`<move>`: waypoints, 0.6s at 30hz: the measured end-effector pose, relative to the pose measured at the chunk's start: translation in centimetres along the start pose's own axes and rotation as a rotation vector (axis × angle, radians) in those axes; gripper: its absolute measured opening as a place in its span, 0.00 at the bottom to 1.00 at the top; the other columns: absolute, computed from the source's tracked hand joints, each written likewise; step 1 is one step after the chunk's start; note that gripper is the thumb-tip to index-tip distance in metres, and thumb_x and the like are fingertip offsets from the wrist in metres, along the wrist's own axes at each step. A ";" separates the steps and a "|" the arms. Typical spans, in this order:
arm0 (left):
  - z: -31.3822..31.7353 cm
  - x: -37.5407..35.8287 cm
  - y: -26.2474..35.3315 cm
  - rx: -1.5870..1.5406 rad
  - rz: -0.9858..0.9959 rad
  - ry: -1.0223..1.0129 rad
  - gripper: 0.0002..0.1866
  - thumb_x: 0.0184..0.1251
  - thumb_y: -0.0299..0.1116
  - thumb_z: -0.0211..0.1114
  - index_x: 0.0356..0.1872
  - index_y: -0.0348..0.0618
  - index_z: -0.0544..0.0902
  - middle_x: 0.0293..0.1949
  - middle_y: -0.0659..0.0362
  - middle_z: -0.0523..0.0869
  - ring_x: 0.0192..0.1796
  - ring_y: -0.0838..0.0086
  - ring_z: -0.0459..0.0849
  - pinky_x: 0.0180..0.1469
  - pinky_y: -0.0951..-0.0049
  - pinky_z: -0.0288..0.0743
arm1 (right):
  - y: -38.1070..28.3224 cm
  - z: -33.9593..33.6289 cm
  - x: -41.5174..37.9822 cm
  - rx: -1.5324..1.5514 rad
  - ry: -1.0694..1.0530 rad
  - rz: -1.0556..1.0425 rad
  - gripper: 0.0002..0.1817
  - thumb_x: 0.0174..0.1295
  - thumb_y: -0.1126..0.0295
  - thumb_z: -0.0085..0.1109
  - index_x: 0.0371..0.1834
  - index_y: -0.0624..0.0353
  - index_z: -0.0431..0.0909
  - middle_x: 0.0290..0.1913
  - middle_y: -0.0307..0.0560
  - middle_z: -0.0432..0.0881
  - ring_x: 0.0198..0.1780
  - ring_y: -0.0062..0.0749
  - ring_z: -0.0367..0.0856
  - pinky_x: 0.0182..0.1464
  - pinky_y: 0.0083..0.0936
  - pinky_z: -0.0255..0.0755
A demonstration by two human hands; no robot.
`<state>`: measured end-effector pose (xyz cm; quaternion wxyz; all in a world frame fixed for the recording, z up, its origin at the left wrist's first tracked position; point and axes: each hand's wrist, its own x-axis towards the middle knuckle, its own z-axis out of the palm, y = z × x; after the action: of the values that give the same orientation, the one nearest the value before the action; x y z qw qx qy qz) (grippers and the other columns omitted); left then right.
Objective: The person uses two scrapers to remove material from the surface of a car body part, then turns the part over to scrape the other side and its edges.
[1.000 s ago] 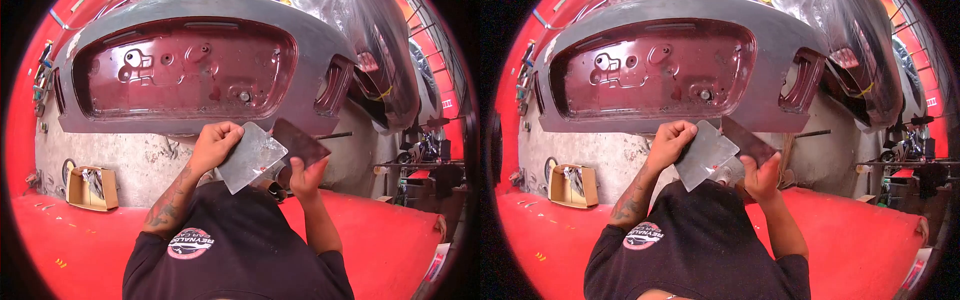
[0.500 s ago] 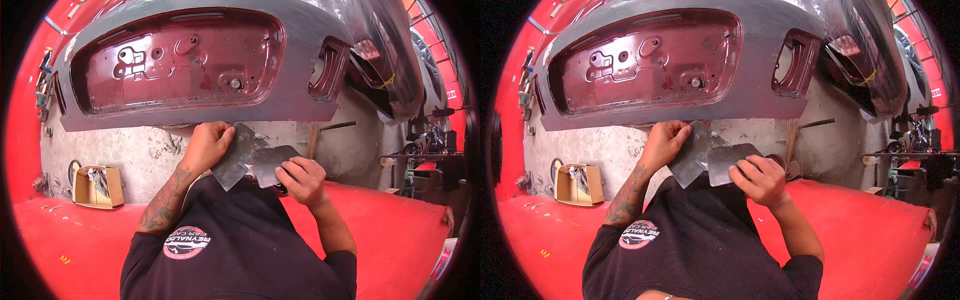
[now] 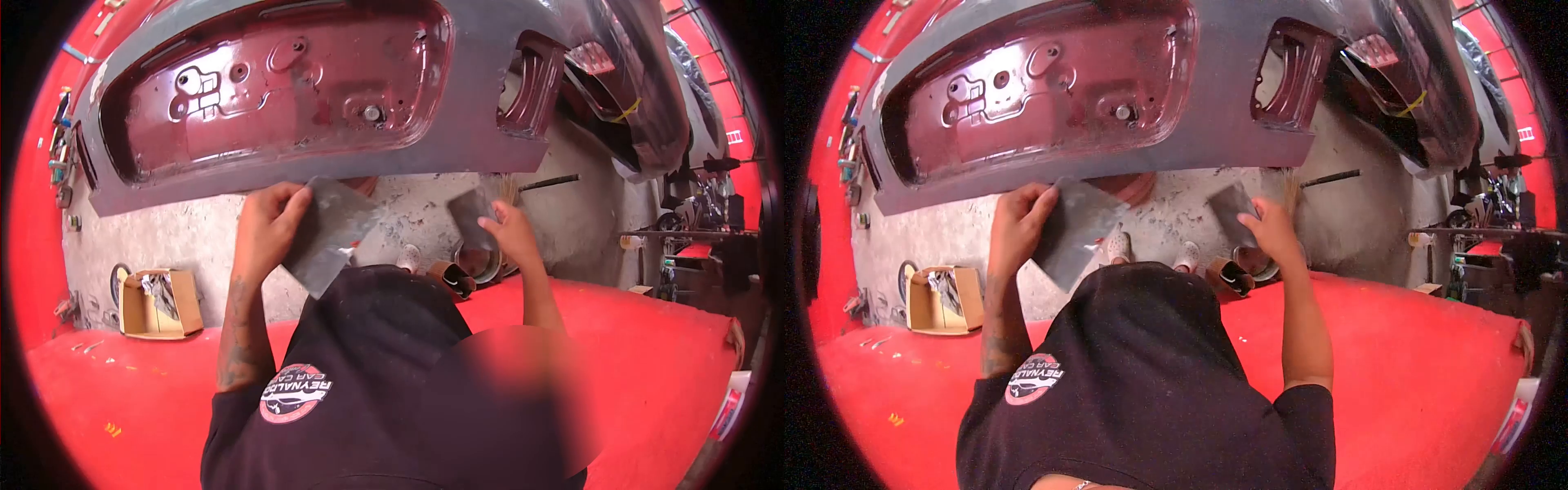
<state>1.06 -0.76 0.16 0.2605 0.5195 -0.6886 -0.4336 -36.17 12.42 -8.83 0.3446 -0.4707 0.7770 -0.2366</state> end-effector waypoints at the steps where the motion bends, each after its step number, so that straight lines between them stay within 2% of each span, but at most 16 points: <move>1: -0.7 -0.4 -0.4 0.017 0.001 0.031 0.14 0.69 0.35 0.60 0.35 0.30 0.83 0.24 0.60 0.82 0.30 0.83 0.75 0.35 0.77 0.71 | 0.3 -0.8 -0.5 -0.258 -0.052 0.090 0.15 0.58 0.72 0.62 0.46 0.68 0.76 0.31 0.41 0.79 0.35 0.21 0.74 0.41 0.24 0.70; 2: -1.6 -0.8 -0.8 0.033 0.006 0.063 0.14 0.69 0.35 0.60 0.34 0.29 0.83 0.24 0.61 0.82 0.31 0.84 0.75 0.35 0.78 0.71 | 1.8 -1.1 -1.0 -0.257 -0.027 0.088 0.15 0.58 0.72 0.62 0.46 0.68 0.76 0.31 0.41 0.79 0.35 0.21 0.74 0.41 0.24 0.70; 4: -3.0 -1.8 -2.9 -0.116 -0.127 0.106 0.14 0.69 0.35 0.60 0.34 0.31 0.83 0.25 0.64 0.81 0.31 0.84 0.74 0.34 0.80 0.69 | 6.1 -0.7 -2.1 0.635 -0.108 0.119 0.17 0.60 0.74 0.60 0.52 0.67 0.75 0.41 0.41 0.81 0.43 0.24 0.77 0.49 0.25 0.71; 5: -3.4 -2.3 -4.0 -0.188 -0.142 0.136 0.14 0.70 0.35 0.60 0.34 0.31 0.83 0.26 0.66 0.80 0.31 0.85 0.73 0.34 0.81 0.67 | 6.2 -1.4 -2.8 0.824 -0.153 0.134 0.22 0.61 0.74 0.59 0.59 0.65 0.69 0.51 0.42 0.79 0.53 0.28 0.76 0.57 0.27 0.69; 6: -3.8 -2.7 -5.0 -0.256 -0.160 0.163 0.13 0.70 0.35 0.60 0.34 0.32 0.83 0.27 0.68 0.79 0.30 0.86 0.72 0.34 0.83 0.66 | 5.1 -1.7 -3.0 0.832 -0.141 0.130 0.22 0.61 0.74 0.59 0.59 0.65 0.69 0.51 0.42 0.79 0.53 0.28 0.76 0.57 0.27 0.69; 8: -4.1 -3.0 -6.2 -0.312 -0.176 0.169 0.12 0.71 0.35 0.60 0.36 0.34 0.83 0.27 0.69 0.79 0.30 0.88 0.70 0.33 0.84 0.64 | 1.3 -2.1 -3.6 1.089 0.112 0.072 0.25 0.63 0.74 0.58 0.63 0.64 0.65 0.56 0.44 0.76 0.55 0.28 0.75 0.59 0.28 0.69; 9: -4.2 -3.0 -6.3 -0.363 -0.184 0.183 0.12 0.71 0.35 0.60 0.35 0.34 0.83 0.27 0.70 0.78 0.30 0.88 0.69 0.33 0.84 0.63 | -0.1 -2.3 -3.1 1.098 0.127 -0.031 0.27 0.64 0.74 0.57 0.66 0.63 0.62 0.57 0.46 0.75 0.57 0.30 0.73 0.61 0.29 0.67; 10: -4.3 -2.9 -6.3 -0.415 -0.189 0.198 0.12 0.71 0.35 0.60 0.35 0.34 0.83 0.27 0.70 0.78 0.30 0.89 0.69 0.33 0.84 0.62 | -2.3 -2.4 -2.5 1.107 0.132 -0.038 0.27 0.64 0.74 0.57 0.66 0.63 0.62 0.57 0.46 0.75 0.57 0.30 0.73 0.61 0.29 0.67; 12: -4.2 -2.5 -5.4 -0.414 -0.149 0.196 0.12 0.71 0.35 0.60 0.34 0.35 0.82 0.27 0.70 0.77 0.30 0.88 0.68 0.33 0.84 0.62 | -6.2 -2.4 -0.9 0.877 0.459 -0.219 0.27 0.63 0.73 0.59 0.65 0.65 0.63 0.56 0.47 0.75 0.56 0.32 0.74 0.60 0.28 0.66; 15: -4.0 -2.3 -4.4 -0.400 -0.107 0.218 0.12 0.71 0.35 0.60 0.34 0.35 0.82 0.27 0.70 0.77 0.30 0.88 0.69 0.34 0.84 0.62 | -6.7 -2.1 2.8 0.752 0.608 -0.240 0.27 0.63 0.72 0.60 0.64 0.67 0.63 0.55 0.50 0.76 0.56 0.34 0.74 0.60 0.28 0.66; 18: -4.1 -2.9 -4.9 -0.431 -0.112 0.227 0.12 0.71 0.35 0.60 0.33 0.35 0.82 0.27 0.70 0.77 0.31 0.88 0.69 0.34 0.84 0.62 | -7.8 -1.7 5.7 0.695 0.644 -0.273 0.28 0.62 0.70 0.61 0.63 0.70 0.63 0.55 0.53 0.76 0.55 0.34 0.75 0.58 0.28 0.67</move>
<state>7.71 0.17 -1.82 0.4166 0.5347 -0.5168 -0.5229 -34.86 3.93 -4.11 0.1896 -0.3285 0.6502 -0.6583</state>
